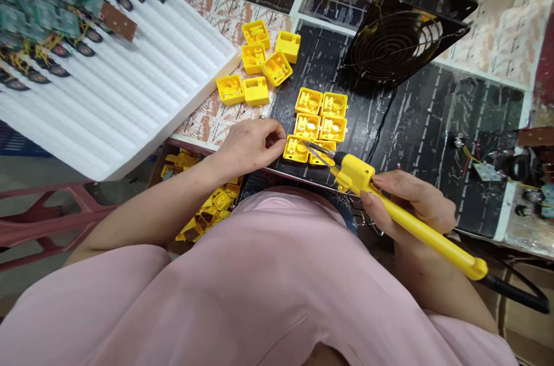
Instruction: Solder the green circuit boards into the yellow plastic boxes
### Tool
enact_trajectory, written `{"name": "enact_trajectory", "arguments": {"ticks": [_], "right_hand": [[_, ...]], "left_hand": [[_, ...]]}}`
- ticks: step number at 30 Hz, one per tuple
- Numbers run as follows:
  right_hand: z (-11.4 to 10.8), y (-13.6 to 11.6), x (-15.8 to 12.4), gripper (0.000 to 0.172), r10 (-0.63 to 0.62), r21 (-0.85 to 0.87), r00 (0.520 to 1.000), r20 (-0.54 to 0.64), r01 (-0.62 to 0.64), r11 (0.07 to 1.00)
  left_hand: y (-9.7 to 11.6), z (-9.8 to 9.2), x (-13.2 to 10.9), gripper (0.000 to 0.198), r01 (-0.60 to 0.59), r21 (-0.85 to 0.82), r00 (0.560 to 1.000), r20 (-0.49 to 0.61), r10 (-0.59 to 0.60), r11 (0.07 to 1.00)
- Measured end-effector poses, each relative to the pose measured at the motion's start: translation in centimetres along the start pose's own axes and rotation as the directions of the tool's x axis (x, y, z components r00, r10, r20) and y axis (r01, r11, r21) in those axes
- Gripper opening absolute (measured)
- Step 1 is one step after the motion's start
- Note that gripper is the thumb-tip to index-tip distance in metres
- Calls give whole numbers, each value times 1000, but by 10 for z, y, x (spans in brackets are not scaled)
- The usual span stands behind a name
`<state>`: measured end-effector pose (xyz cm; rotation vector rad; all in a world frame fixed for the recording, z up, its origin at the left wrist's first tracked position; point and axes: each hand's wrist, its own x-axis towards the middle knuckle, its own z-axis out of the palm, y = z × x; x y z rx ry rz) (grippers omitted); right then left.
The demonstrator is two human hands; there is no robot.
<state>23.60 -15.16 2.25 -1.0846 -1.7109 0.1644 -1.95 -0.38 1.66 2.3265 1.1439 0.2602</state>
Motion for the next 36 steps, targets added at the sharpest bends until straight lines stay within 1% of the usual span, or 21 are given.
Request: {"name": "enact_trajectory", "arguments": {"ticks": [2,4,7,12,16,21,27,29,31,34,36], "right_hand": [[5,0,4,30,-16,-1,1000,-14,16,1000],[8,-2,7,25,-18,-18,1000,21,18,1000],[11,-5,11,24,-9,-47,996,92,14,999],[15,-4,10,22,-46,-60,993,106,53,997],[14,-4,11,21,-47,-112,980,194,70,991],[11,-5,17,18,-66,-133,982,179,90,987],[11,-7,20,18,-80,-111,969,232,108,988],[7,-8,22,15,-47,-126,973,224,77,989],[2,-8,24,14,-19,-153,983,184,47,987],[-1,-5,23,15,-36,-156,992,122,55,986],[-1,-2,20,17,-53,-112,994,101,64,992]], "left_hand": [[1,1,4,26,1,59,1000,9,-2,998],[2,2,7,26,-7,117,1000,27,4,993],[3,1,9,26,-22,163,998,53,14,986],[6,-2,11,27,-33,207,996,93,14,978],[10,-3,14,27,-29,238,994,112,2,971],[12,-5,16,26,-26,257,991,134,-9,966],[15,-9,19,27,-39,285,984,175,-12,958],[15,-9,20,27,-46,291,983,181,-7,956],[14,-9,20,26,-62,289,983,182,8,955],[13,-9,20,26,-88,290,985,170,39,953],[13,-9,20,26,-88,303,986,160,40,949]]}}
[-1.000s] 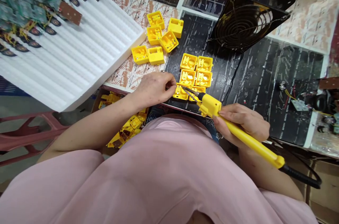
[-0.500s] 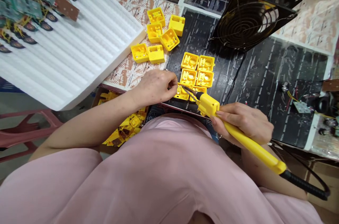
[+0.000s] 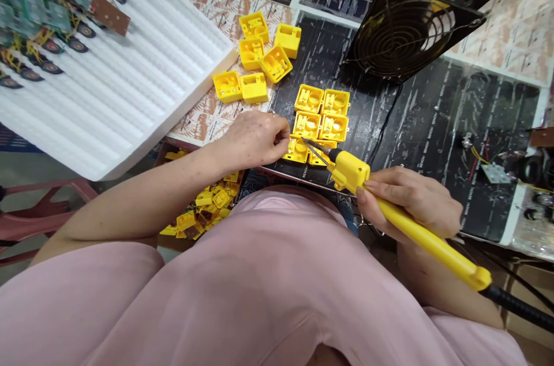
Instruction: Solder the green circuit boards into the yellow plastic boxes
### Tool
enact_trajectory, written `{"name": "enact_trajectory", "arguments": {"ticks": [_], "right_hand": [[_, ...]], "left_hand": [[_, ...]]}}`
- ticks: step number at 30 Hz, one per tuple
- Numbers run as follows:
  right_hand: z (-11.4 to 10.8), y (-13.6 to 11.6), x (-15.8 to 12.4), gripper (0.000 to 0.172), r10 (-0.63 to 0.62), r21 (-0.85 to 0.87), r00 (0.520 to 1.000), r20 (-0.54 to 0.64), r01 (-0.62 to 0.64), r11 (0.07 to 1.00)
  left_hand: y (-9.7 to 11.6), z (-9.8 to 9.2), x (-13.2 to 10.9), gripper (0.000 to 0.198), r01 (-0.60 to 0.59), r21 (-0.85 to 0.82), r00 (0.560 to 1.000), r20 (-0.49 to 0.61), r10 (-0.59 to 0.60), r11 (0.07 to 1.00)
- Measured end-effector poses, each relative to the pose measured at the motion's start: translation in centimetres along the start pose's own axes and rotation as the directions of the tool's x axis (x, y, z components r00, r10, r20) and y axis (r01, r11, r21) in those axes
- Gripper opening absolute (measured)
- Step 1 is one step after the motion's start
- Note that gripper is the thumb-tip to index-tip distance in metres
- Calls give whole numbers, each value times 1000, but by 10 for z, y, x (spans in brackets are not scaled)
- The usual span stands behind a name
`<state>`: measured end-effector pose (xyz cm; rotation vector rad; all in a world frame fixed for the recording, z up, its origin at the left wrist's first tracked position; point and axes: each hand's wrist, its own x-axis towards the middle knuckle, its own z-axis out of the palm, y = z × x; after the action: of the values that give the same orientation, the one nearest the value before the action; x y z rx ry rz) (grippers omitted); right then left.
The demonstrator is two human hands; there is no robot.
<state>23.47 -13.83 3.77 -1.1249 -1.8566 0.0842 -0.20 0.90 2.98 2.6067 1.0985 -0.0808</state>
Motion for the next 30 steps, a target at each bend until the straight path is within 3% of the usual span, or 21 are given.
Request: {"name": "enact_trajectory", "arguments": {"ticks": [3,10,14,18,24,30], "right_hand": [[2,3,-4,22,-9,51,999,-46,12,999],[-3,1,-7,44,12,-107,1000,6,-12,994],[2,2,-11,33,-13,-30,999,-51,11,999],[6,2,-13,25,23,81,996,-89,-16,997],[-5,0,-7,41,21,-63,1000,17,-20,998],[-5,-3,-11,31,-2,155,996,92,-13,988]], "left_hand": [[1,-1,0,25,13,14,1000,6,-13,1000],[7,-5,-2,25,29,60,998,56,-33,998],[6,-5,-5,26,22,72,998,52,-26,997],[-2,0,-9,26,-19,-48,1000,-7,19,999],[-15,3,-11,22,-87,-257,996,-27,83,962],[-8,-2,-11,18,-70,-151,994,69,81,986]]}}
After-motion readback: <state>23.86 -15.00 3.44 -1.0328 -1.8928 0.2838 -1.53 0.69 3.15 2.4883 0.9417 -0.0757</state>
